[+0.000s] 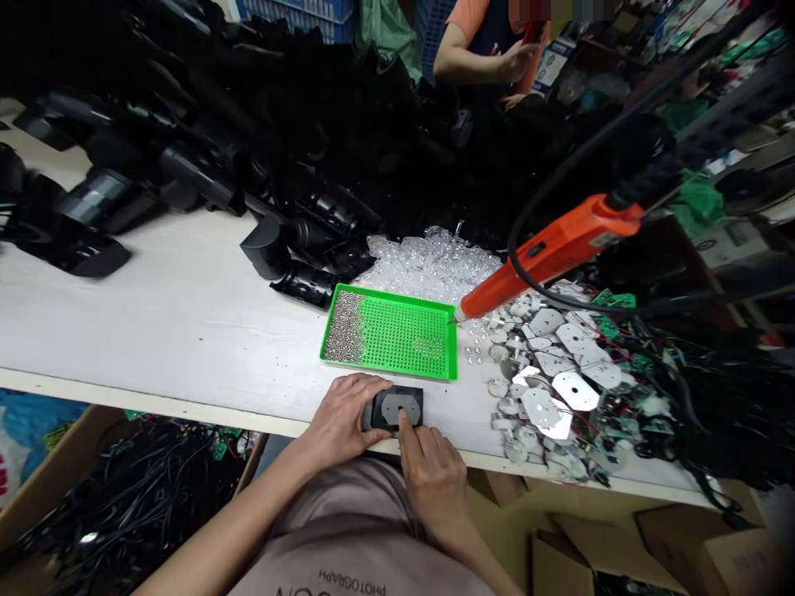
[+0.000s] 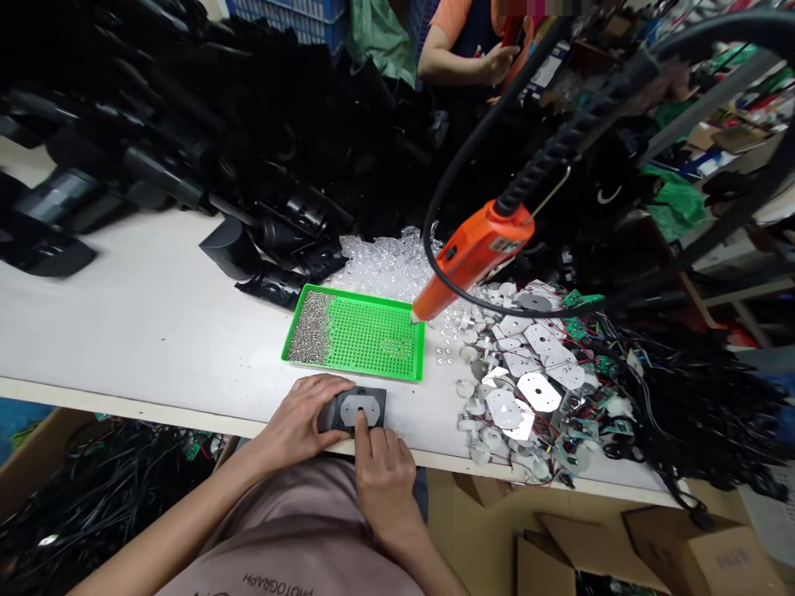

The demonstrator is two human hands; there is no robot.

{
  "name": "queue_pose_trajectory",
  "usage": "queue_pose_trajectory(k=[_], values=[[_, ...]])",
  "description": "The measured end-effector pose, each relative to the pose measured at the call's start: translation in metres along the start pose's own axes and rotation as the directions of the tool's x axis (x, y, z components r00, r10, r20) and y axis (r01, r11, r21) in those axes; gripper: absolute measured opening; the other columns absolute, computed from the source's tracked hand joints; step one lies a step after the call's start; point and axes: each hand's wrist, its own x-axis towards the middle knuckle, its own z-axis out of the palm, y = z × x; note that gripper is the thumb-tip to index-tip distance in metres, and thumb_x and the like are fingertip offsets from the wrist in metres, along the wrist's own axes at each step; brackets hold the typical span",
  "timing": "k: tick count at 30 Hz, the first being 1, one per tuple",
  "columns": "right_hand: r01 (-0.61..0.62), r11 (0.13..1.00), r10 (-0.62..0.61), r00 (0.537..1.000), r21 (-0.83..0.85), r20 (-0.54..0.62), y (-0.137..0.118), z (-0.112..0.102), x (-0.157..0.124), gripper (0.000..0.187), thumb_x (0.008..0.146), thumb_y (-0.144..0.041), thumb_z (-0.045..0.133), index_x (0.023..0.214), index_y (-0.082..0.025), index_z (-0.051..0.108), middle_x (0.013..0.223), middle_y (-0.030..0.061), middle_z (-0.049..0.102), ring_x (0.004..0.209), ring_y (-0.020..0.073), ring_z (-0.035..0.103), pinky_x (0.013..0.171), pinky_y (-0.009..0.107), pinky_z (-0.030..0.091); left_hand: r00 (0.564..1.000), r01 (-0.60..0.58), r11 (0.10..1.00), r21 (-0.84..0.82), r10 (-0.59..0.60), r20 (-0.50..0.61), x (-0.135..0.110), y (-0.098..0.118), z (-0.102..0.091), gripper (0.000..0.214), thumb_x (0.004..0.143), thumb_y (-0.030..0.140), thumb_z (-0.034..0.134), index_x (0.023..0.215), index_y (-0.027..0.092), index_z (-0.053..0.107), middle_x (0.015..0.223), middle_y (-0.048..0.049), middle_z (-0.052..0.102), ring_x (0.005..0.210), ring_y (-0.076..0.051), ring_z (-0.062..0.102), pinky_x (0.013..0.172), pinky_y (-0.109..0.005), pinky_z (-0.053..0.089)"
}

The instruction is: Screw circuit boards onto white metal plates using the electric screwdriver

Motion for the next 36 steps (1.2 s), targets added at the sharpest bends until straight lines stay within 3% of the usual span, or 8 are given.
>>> queue_pose_trajectory(k=[9, 17, 24, 29, 33, 35, 36], values=[[-0.037, 0.999, 0.037, 0.999, -0.003, 0.007, -0.004, -0.005, 0.006, 0.033, 0.086, 0.0, 0.047, 0.118, -0.007, 0.055, 0.069, 0.0043, 0.056, 0.063, 0.0167, 0.05, 0.055, 0.031, 0.038, 1.0, 0.008, 1.0, -0.017, -0.008, 0.009, 0.0, 0.0, -0.003, 0.071, 0.068, 0.027, 0.08, 0.132, 0.026, 0.047, 0.131, -0.0076, 0.06, 0.122, -0.029, 0.051, 0.103, -0.048, 0.039], [-0.08, 0.989, 0.066, 0.992, 0.125, 0.109, -0.004, 0.001, 0.007, 0.036, 0.086, -0.001, 0.05, 0.12, -0.01, 0.057, 0.075, 0.005, 0.059, 0.069, 0.0185, 0.054, 0.06, 0.031, 0.041, 0.999, 0.001, 1.0, -0.021, 0.0, 0.034, 0.002, -0.004, -0.004, 0.07, 0.072, 0.028, 0.078, 0.133, 0.027, 0.045, 0.133, -0.0075, 0.059, 0.124, -0.028, 0.05, 0.104, -0.048, 0.038], [-0.085, 0.995, 0.073, 0.978, 0.052, 0.195, -0.007, -0.001, 0.011, 0.036, 0.085, -0.006, 0.053, 0.121, -0.01, 0.058, 0.08, 0.0077, 0.064, 0.073, 0.0219, 0.057, 0.064, 0.036, 0.042, 0.998, 0.016, 0.996, -0.086, -0.011, 0.06, 0.0, 0.003, -0.013, 0.061, 0.079, 0.027, 0.067, 0.136, 0.027, 0.044, 0.136, -0.0077, 0.056, 0.127, -0.028, 0.047, 0.107, -0.047, 0.035], [-0.118, 0.991, 0.106, 0.979, 0.063, 0.173, -0.013, 0.0, 0.016, 0.029, 0.089, -0.012, 0.052, 0.117, -0.013, 0.062, 0.076, 0.0066, 0.064, 0.071, 0.0215, 0.057, 0.064, 0.036, 0.041, 0.983, 0.149, 0.985, -0.082, -0.157, -0.093, 0.004, 0.01, 0.002, 0.038, 0.091, 0.037, 0.054, 0.127, 0.025, 0.053, 0.122, -0.0082, 0.064, 0.116, -0.027, 0.054, 0.101, -0.047, 0.038], [-0.168, 0.946, 0.138, 0.982, 0.276, 0.127, 0.017, -0.019, 0.006, 0.027, 0.096, -0.022, 0.047, 0.114, -0.016, 0.065, 0.082, 0.006, 0.069, 0.074, 0.0169, 0.062, 0.069, 0.03, 0.045, 0.979, 0.155, 0.987, -0.05, -0.161, -0.128, 0.006, 0.01, 0.013, 0.036, 0.089, 0.037, 0.058, 0.123, 0.024, 0.054, 0.119, -0.0076, 0.065, 0.115, -0.027, 0.054, 0.098, -0.046, 0.038], [-0.29, 0.903, 0.265, 0.957, 0.317, 0.121, 0.044, -0.032, -0.014, 0.027, 0.097, -0.026, 0.045, 0.106, -0.018, 0.069, 0.086, 0.0066, 0.072, 0.075, 0.0151, 0.066, 0.069, 0.026, 0.046, 0.981, 0.144, 0.989, -0.035, -0.147, -0.129, 0.006, 0.008, 0.013, 0.036, 0.09, 0.038, 0.057, 0.122, 0.023, 0.054, 0.12, -0.0075, 0.065, 0.115, -0.027, 0.054, 0.097, -0.046, 0.038], [-0.373, 0.887, 0.336, 0.926, 0.273, 0.173, 0.058, -0.036, -0.028, 0.027, 0.097, -0.028, 0.045, 0.098, -0.019, 0.071, 0.082, 0.0066, 0.073, 0.072, 0.0154, 0.067, 0.065, 0.026, 0.045, 0.981, 0.139, 0.99, -0.027, -0.141, -0.131, 0.006, 0.008, 0.013, 0.036, 0.09, 0.038, 0.056, 0.122, 0.023, 0.054, 0.12, -0.0078, 0.065, 0.114, -0.027, 0.054, 0.097, -0.047, 0.038]])
